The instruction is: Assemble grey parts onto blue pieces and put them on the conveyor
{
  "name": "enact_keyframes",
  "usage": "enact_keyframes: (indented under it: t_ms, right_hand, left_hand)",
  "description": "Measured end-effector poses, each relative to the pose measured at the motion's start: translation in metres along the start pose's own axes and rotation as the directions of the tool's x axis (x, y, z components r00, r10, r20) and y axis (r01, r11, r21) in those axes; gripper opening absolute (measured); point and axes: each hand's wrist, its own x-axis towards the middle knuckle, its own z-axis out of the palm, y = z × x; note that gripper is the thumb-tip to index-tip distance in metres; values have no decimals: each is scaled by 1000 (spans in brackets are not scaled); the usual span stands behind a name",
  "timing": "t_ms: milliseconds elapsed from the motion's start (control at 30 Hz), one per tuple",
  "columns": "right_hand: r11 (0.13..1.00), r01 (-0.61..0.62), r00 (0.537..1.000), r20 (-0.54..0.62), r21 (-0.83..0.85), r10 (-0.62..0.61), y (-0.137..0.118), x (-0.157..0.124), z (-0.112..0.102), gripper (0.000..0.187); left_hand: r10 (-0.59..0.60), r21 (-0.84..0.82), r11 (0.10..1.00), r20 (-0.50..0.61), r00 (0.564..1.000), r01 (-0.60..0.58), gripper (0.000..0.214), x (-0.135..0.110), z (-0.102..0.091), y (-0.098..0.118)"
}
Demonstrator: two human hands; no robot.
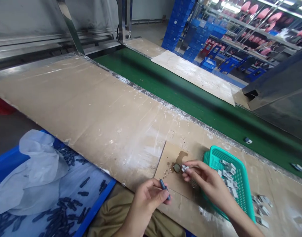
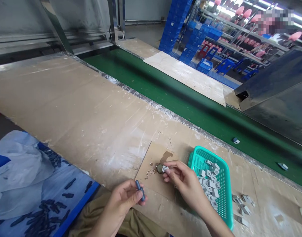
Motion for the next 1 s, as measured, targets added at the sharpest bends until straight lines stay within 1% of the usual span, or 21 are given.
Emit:
enact_keyframes:
  t_ms: [67,100,167,267,400,467,533,600,667,733,800,867,933,1000]
  right_hand:
    - [970,95,986,-110,-222,-122,6,2,0,26]
    - [937,128,975,-133,-325,-179,9,3,1,27]
    - [869,172,958,-125,-464,-257,15,3,5,29]
    - [817,204,948,-99,-540,-303,23,4,10,29]
    - [819,194,949,-107,-540,-295,27,6,10,27]
    - [848,166,957,-124,-504,-261,24,5,8,27]
    - [904,120,968,-152,-411,-198,16,2,7,26]
    - [968,61,980,-170,-242,-105,4,-4,7,26]
    - [999,-15,985,-172,-29,10,-9,-12,9,26]
    - [983,-94,976,-182,159,123,-20,-21,12,25]
    - [950,-131,964,-188,284,189,-28,-28,16,23]
    - [932,-133,968,-156,338,195,-33,-32,19,21]
    - [925,-134,972,-134,355,193,-36,-34,21,20]
    - [925,-145,966,-153,351,210,-39,-35,23,21]
  left_hand:
    - [-25,-11,1000,-57,998,24,28,-2,-5,1]
    - [-35,-8,999,-77,996,35,29,-3,-7,2]
    - [-48,-3,999,-104,993,48,32,-4,-10,3]
    - [-62,-7,998,-114,992,62,36,-4,-12,3]
    - [-60,5,998,-99,993,61,38,-5,-12,3]
    - [-50,19,999,-79,996,51,37,-4,-11,3]
    - [-41,25,999,-64,997,43,35,-2,-9,4]
    - [-37,25,999,-54,998,38,34,1,-5,5]
    - [-23,28,999,-52,998,25,34,6,1,6]
    - [12,39,999,-48,999,-11,33,11,7,6]
    - [58,62,997,-36,998,-56,31,14,14,6]
    - [98,92,991,-14,995,-96,27,14,19,7]
    - [123,114,986,3,992,-123,24,13,24,9]
    - [155,132,979,-4,988,-153,22,10,27,12]
